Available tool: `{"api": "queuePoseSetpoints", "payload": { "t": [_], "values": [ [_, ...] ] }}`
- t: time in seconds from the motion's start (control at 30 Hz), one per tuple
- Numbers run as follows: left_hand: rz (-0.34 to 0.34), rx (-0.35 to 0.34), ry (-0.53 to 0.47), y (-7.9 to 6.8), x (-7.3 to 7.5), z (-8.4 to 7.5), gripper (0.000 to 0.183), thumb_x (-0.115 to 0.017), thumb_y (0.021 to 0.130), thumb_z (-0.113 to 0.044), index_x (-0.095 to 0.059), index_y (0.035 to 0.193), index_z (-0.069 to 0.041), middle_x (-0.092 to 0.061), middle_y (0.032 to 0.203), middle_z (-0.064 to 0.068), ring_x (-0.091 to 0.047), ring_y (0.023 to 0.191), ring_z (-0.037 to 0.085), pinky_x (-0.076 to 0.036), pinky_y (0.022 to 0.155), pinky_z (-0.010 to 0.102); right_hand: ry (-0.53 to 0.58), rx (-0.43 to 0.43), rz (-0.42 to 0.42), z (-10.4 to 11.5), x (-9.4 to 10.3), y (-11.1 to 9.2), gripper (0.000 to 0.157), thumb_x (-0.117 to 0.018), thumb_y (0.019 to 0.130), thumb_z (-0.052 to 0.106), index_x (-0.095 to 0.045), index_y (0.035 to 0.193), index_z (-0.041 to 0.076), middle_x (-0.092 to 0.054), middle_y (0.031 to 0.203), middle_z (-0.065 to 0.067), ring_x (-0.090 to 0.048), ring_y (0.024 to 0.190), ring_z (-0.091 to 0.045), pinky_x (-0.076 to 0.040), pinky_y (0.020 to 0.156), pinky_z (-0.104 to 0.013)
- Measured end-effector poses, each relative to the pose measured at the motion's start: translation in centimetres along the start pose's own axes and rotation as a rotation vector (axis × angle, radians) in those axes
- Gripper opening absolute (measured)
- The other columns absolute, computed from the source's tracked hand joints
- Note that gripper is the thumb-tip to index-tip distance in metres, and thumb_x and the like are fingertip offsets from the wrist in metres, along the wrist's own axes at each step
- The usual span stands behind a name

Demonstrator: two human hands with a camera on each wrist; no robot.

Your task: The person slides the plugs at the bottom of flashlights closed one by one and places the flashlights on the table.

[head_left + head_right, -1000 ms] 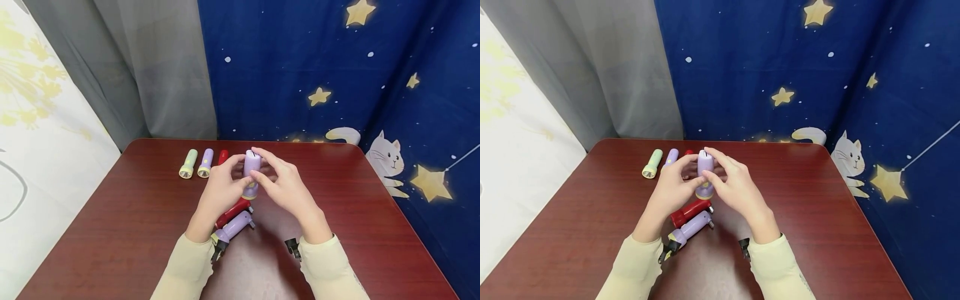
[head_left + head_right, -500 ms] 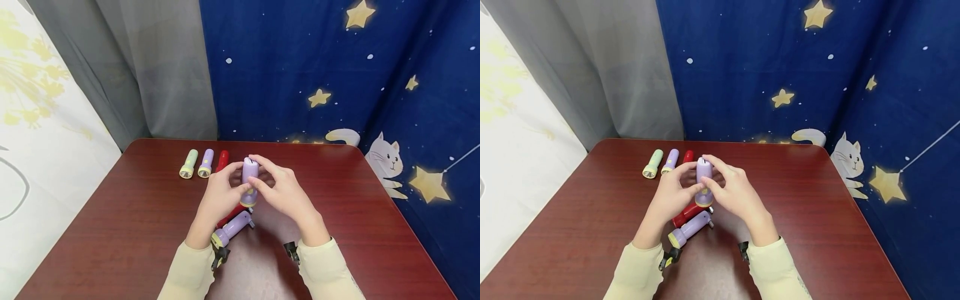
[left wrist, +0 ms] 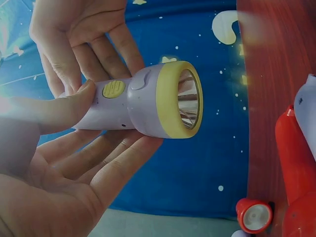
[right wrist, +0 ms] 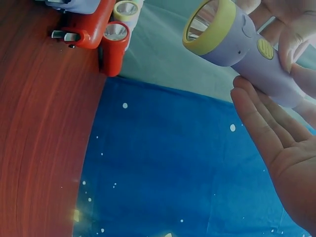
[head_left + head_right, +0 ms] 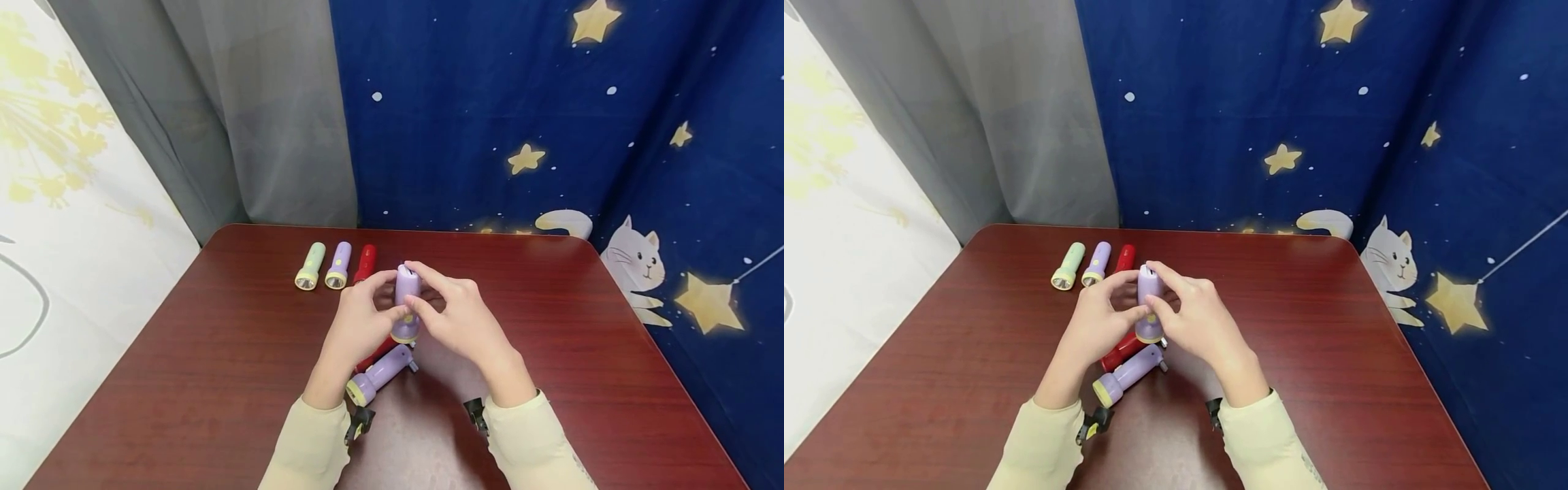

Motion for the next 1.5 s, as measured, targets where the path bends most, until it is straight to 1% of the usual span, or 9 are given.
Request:
{"api": "queuePoseSetpoints", "payload": {
  "t": [0.1,0.27,0.5,0.7,0.9,1.03,1.17,1.3,1.5],
  "values": [
    [0.001,0.010,0.001,-0.09,-0.05,0.17,0.054,-0.084,0.089,-0.007,-0.067,0.141,-0.009,-0.078,0.123,0.011,-0.079,0.108,0.026,-0.064,0.096,0.046,-0.015,0.002,-0.006,0.03,-0.09,-0.12,0.051,-0.078,0.097,0.014,-0.065,0.146,0.013,-0.081,0.111,-0.013,-0.081,0.093,-0.018,-0.066,0.087,-0.037],
    [0.000,0.001,-0.004,-0.09,-0.15,0.37,0.052,-0.084,0.089,-0.006,-0.069,0.139,-0.010,-0.079,0.122,0.012,-0.079,0.108,0.026,-0.064,0.096,0.046,-0.029,-0.008,-0.008,0.12,-0.13,-0.26,0.051,-0.080,0.096,0.015,-0.066,0.145,0.014,-0.082,0.111,-0.013,-0.082,0.093,-0.018,-0.066,0.087,-0.035],
    [0.010,-0.016,-0.002,-0.06,-0.10,0.41,0.050,-0.084,0.089,-0.005,-0.070,0.137,-0.009,-0.079,0.120,0.013,-0.080,0.107,0.026,-0.065,0.095,0.045,-0.045,-0.005,-0.006,0.08,-0.15,-0.38,0.050,-0.081,0.094,0.015,-0.068,0.142,0.014,-0.082,0.108,-0.013,-0.082,0.093,-0.021,-0.066,0.086,-0.036],
    [0.012,-0.020,-0.003,-0.22,0.05,0.06,0.051,-0.084,0.089,-0.007,-0.070,0.138,-0.010,-0.079,0.121,0.012,-0.080,0.108,0.026,-0.065,0.095,0.045,-0.079,0.041,-0.034,0.21,-0.02,-0.44,0.047,-0.082,0.094,0.015,-0.070,0.140,0.014,-0.082,0.108,-0.014,-0.082,0.092,-0.022,-0.067,0.084,-0.038],
    [-0.007,-0.014,0.001,-0.53,0.13,-0.03,0.052,-0.085,0.088,-0.008,-0.070,0.138,-0.012,-0.079,0.120,0.010,-0.080,0.107,0.025,-0.065,0.094,0.045,-0.103,0.095,-0.063,0.31,-0.09,-0.46,0.046,-0.083,0.093,0.015,-0.072,0.137,0.015,-0.083,0.105,-0.011,-0.082,0.089,-0.019,-0.067,0.081,-0.035],
    [-0.024,-0.018,-0.008,-0.64,0.28,-0.06,0.051,-0.085,0.088,-0.006,-0.071,0.136,-0.012,-0.080,0.119,0.011,-0.080,0.106,0.025,-0.065,0.094,0.045,-0.115,0.144,-0.098,0.40,-0.29,-0.37,0.045,-0.084,0.091,0.013,-0.073,0.135,0.013,-0.083,0.102,-0.011,-0.082,0.085,-0.018,-0.067,0.079,-0.035],
    [-0.045,-0.023,-0.008,-0.59,0.32,0.04,0.051,-0.086,0.087,-0.005,-0.071,0.135,-0.011,-0.080,0.117,0.011,-0.080,0.105,0.025,-0.065,0.095,0.044,-0.126,0.187,-0.145,0.42,-0.55,-0.22,0.043,-0.086,0.089,0.012,-0.076,0.131,0.012,-0.083,0.103,-0.012,-0.082,0.084,-0.020,-0.067,0.076,-0.035],
    [-0.057,-0.019,-0.003,-0.60,0.30,0.09,0.051,-0.086,0.086,-0.006,-0.071,0.135,-0.011,-0.080,0.117,0.010,-0.080,0.106,0.025,-0.064,0.096,0.044,-0.112,0.204,-0.178,0.45,-0.78,-0.24,0.041,-0.087,0.087,0.009,-0.077,0.127,0.010,-0.083,0.108,-0.014,-0.083,0.088,-0.023,-0.067,0.077,-0.035],
    [-0.065,-0.020,0.013,-0.59,0.33,0.08,0.051,-0.086,0.087,-0.007,-0.071,0.136,-0.011,-0.080,0.117,0.010,-0.080,0.106,0.025,-0.065,0.095,0.044,-0.088,0.203,-0.174,0.41,-0.94,-0.23,0.042,-0.086,0.087,0.007,-0.076,0.128,0.009,-0.083,0.110,-0.014,-0.083,0.089,-0.022,-0.067,0.078,-0.034]
  ]
}}
Point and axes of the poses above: each hand's wrist, its own y-axis towards the middle knuckle, its own x-axis out of the back of the hand, z = x × y, the point moved 1 cm from there along y, towards the middle knuckle
